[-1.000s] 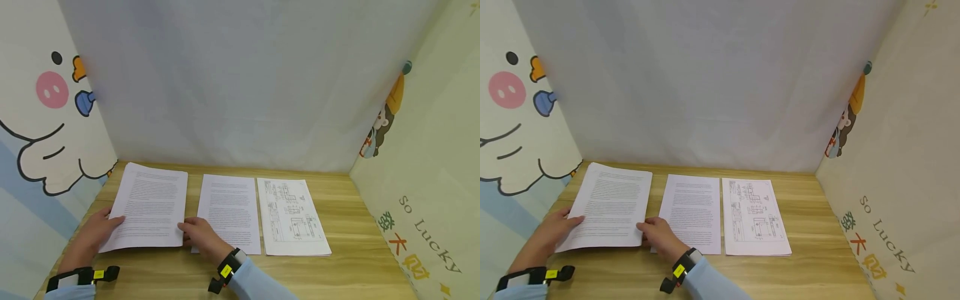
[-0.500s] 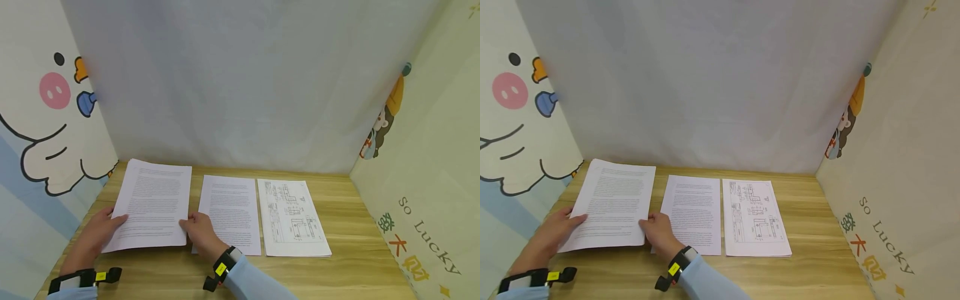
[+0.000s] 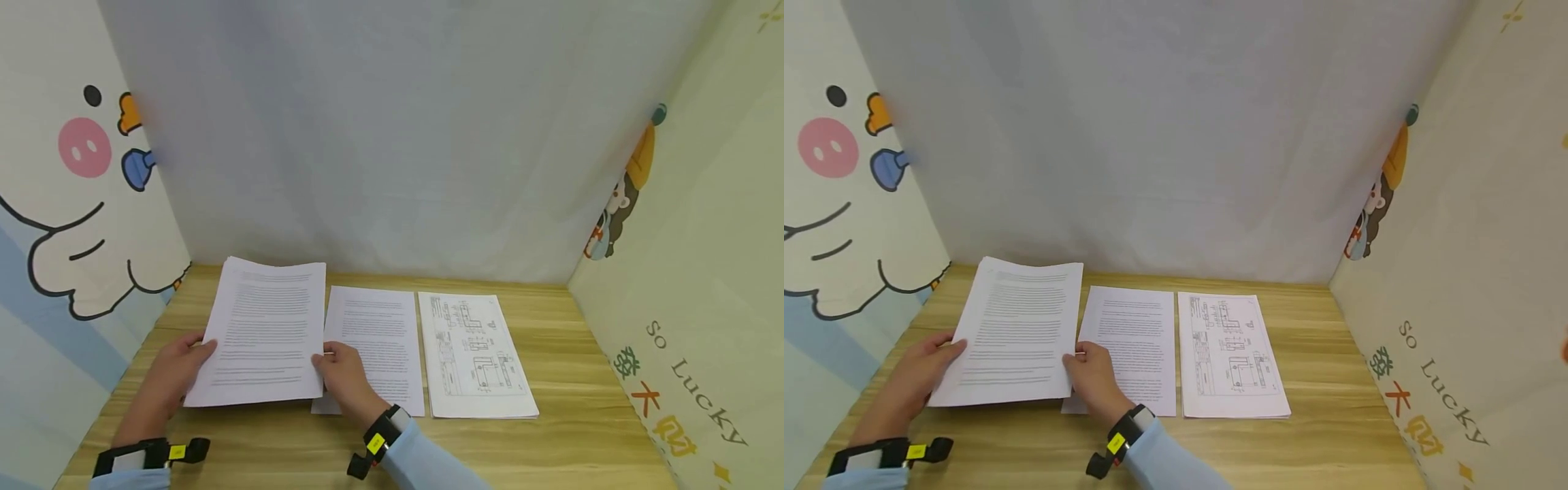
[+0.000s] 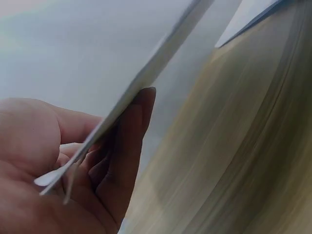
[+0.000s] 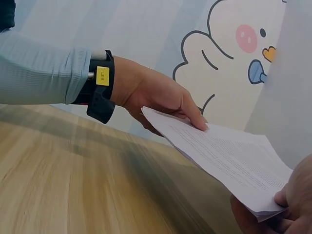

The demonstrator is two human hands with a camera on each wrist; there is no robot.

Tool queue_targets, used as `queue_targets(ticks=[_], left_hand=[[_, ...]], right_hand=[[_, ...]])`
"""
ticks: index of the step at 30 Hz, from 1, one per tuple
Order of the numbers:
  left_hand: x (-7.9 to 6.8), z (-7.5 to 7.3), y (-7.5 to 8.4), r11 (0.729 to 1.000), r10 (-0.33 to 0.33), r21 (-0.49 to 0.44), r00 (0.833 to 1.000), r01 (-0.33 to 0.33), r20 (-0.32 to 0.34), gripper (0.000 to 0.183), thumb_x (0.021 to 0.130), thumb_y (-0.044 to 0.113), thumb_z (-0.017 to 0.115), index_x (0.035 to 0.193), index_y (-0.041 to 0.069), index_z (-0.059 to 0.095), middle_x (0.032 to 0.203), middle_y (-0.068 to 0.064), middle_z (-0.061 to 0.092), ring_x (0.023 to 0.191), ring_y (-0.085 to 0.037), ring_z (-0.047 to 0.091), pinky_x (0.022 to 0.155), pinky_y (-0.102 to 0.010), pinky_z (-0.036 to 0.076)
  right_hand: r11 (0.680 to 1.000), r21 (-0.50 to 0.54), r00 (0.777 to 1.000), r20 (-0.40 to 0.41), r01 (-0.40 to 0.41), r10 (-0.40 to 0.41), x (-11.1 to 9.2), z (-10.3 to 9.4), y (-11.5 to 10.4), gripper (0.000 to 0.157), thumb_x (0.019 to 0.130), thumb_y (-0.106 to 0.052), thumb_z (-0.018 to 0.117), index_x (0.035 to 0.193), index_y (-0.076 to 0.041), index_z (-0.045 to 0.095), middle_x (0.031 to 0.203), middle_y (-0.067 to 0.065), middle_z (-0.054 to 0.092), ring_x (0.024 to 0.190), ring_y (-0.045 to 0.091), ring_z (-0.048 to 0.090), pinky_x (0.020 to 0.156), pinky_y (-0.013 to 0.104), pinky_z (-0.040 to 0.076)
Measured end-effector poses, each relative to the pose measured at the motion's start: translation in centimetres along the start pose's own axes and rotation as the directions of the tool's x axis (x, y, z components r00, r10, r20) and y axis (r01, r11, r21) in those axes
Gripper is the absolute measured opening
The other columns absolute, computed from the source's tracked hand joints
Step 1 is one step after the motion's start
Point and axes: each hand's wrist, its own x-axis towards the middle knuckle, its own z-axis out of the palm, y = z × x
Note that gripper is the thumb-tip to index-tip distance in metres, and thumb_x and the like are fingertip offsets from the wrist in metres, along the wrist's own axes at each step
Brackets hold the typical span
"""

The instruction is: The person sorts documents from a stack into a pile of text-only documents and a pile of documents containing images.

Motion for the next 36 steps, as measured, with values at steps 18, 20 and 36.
queue_targets(ticks=[18, 20, 36], left_hand=[[-0.4, 8.7, 2.5, 0.987, 0.115, -0.112, 0.993, -0.113, 0.016, 0.056, 0.109, 0.036, 0.054, 0.154, 0.003, 0.048, 0.138, -0.020, 0.060, 0.107, -0.025, 0.061, 0.080, -0.027, 0.053], [-0.3, 9.7, 2.7, 0.987, 0.117, -0.110, 0.993, -0.115, 0.019, 0.055, 0.109, 0.035, 0.055, 0.153, 0.003, 0.049, 0.138, -0.019, 0.059, 0.109, -0.026, 0.060, 0.081, -0.027, 0.052], [0.3, 14.8, 4.0, 0.988, 0.133, -0.089, 0.991, -0.130, 0.028, 0.049, 0.105, 0.027, 0.061, 0.146, 0.002, 0.057, 0.136, -0.019, 0.059, 0.114, -0.030, 0.055, 0.090, -0.039, 0.048]], right_hand=[[0.988, -0.130, 0.994, -0.061, 0.082, -0.091, -1.4, -9.0, 1.3, 0.030, 0.104, -0.019, 0.060, 0.126, 0.000, 0.068, 0.093, 0.004, 0.078, 0.081, 0.014, 0.071, 0.066, 0.028, 0.056], [0.985, -0.149, 0.993, -0.064, 0.088, -0.098, -1.7, -9.9, 1.5, 0.030, 0.105, -0.019, 0.059, 0.126, 0.000, 0.068, 0.094, 0.004, 0.078, 0.082, 0.015, 0.071, 0.067, 0.029, 0.056], [0.971, -0.234, 0.977, -0.189, 0.048, -0.094, -3.3, -14.0, 2.6, 0.031, 0.104, -0.018, 0.061, 0.126, 0.002, 0.067, 0.099, 0.010, 0.077, 0.083, 0.015, 0.070, 0.071, 0.030, 0.057]])
